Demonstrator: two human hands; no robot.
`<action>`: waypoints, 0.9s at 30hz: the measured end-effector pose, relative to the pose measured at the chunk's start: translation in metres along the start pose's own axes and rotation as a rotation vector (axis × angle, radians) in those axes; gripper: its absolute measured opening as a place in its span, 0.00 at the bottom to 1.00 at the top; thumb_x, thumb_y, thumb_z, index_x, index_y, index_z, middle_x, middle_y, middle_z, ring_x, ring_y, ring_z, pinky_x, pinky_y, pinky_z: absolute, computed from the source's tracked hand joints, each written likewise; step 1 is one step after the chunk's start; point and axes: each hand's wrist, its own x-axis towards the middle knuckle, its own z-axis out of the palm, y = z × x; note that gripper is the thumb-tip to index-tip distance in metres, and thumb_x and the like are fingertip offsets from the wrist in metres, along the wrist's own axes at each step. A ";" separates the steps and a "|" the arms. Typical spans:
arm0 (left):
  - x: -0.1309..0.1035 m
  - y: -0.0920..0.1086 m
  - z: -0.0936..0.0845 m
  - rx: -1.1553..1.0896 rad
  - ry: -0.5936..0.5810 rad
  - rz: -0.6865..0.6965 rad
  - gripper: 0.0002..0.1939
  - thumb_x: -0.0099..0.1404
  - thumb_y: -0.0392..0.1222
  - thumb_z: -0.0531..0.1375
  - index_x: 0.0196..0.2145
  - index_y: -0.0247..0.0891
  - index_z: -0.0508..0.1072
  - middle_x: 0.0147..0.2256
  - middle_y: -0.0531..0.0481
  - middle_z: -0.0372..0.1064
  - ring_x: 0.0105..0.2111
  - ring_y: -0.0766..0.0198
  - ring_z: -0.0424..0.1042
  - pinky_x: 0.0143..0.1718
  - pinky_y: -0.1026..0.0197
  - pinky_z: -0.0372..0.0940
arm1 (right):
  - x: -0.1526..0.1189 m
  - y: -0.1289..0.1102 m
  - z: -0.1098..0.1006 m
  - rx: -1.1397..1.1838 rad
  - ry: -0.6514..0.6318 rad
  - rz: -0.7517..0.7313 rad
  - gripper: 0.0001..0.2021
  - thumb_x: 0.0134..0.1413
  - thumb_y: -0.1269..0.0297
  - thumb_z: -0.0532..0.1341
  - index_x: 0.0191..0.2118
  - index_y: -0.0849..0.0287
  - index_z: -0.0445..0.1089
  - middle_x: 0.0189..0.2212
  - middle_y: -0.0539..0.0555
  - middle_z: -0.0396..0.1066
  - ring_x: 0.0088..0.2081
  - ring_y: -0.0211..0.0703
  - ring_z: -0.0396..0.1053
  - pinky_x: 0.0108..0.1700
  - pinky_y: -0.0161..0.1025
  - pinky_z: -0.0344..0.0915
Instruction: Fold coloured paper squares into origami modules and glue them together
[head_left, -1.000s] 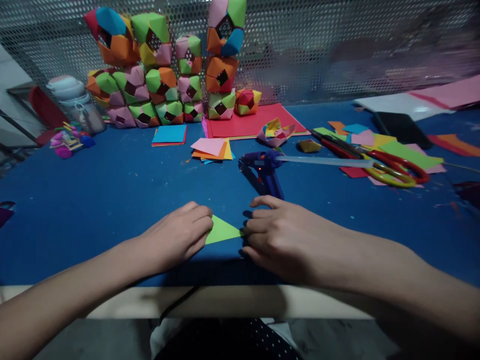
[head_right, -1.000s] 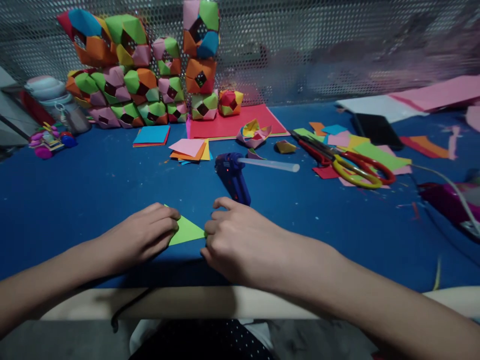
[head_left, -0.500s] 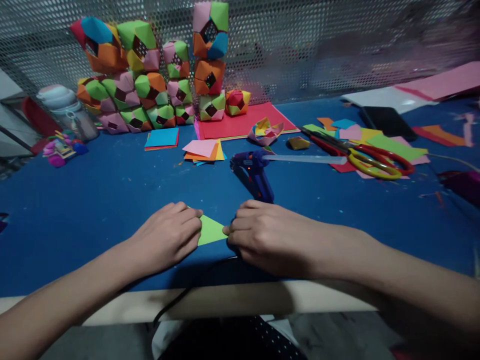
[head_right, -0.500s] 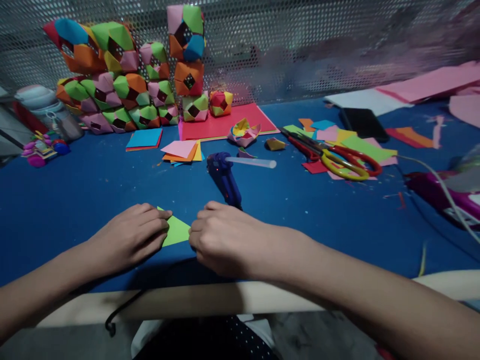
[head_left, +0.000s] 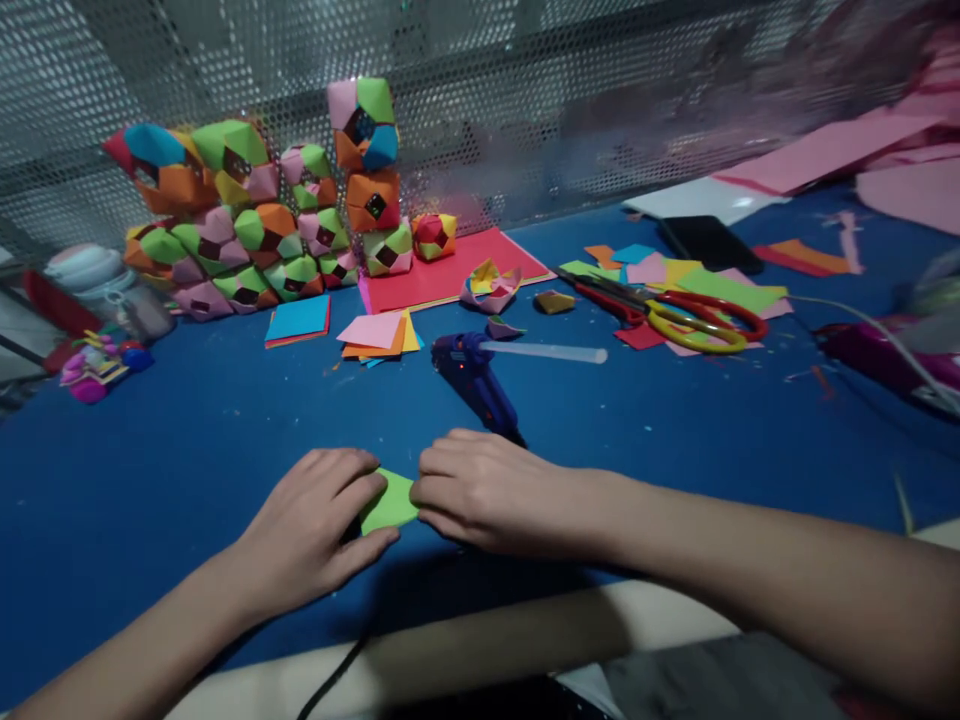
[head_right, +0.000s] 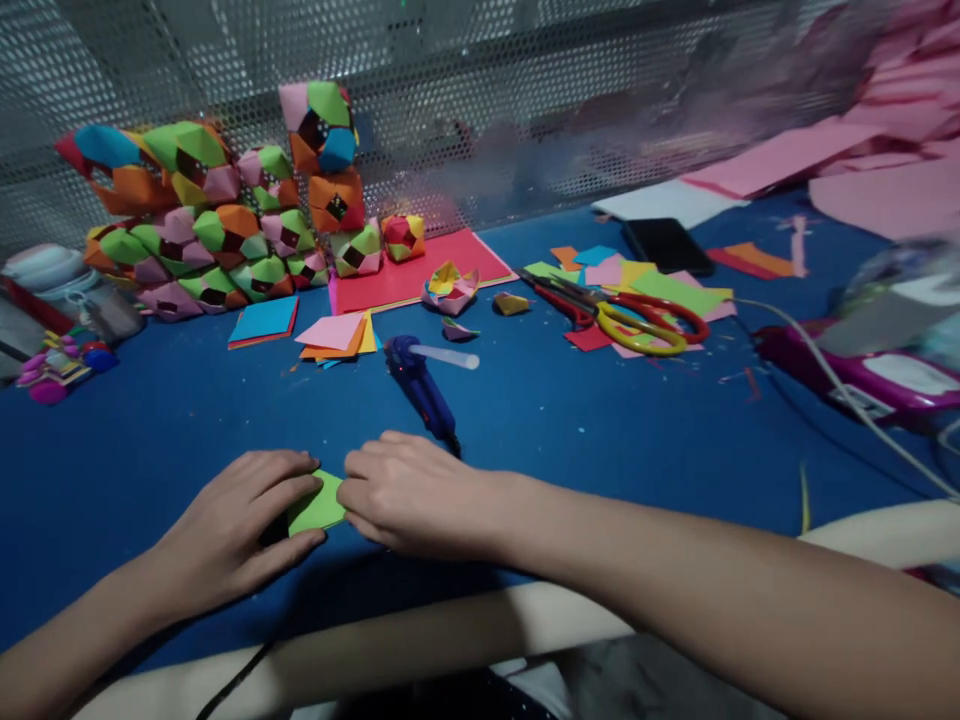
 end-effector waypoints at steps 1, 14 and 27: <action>0.000 -0.001 0.000 0.009 0.016 0.007 0.16 0.62 0.47 0.55 0.44 0.35 0.67 0.45 0.40 0.67 0.45 0.54 0.66 0.44 0.52 0.62 | 0.000 0.001 0.001 0.003 0.009 0.001 0.12 0.61 0.63 0.51 0.34 0.62 0.68 0.30 0.54 0.66 0.32 0.39 0.60 0.34 0.38 0.51; 0.001 -0.005 0.002 -0.131 0.300 0.124 0.12 0.60 0.29 0.55 0.41 0.38 0.68 0.34 0.47 0.74 0.38 0.62 0.73 0.40 0.61 0.69 | 0.004 0.003 0.006 0.053 0.252 0.049 0.15 0.63 0.67 0.47 0.33 0.62 0.69 0.29 0.53 0.67 0.31 0.38 0.61 0.33 0.36 0.57; 0.015 0.016 -0.026 -0.411 0.436 -0.477 0.06 0.61 0.40 0.55 0.27 0.39 0.69 0.22 0.55 0.71 0.21 0.67 0.70 0.26 0.65 0.64 | 0.012 -0.008 0.000 0.852 0.408 0.509 0.15 0.51 0.70 0.57 0.46 0.62 0.62 0.38 0.55 0.69 0.35 0.38 0.68 0.37 0.37 0.66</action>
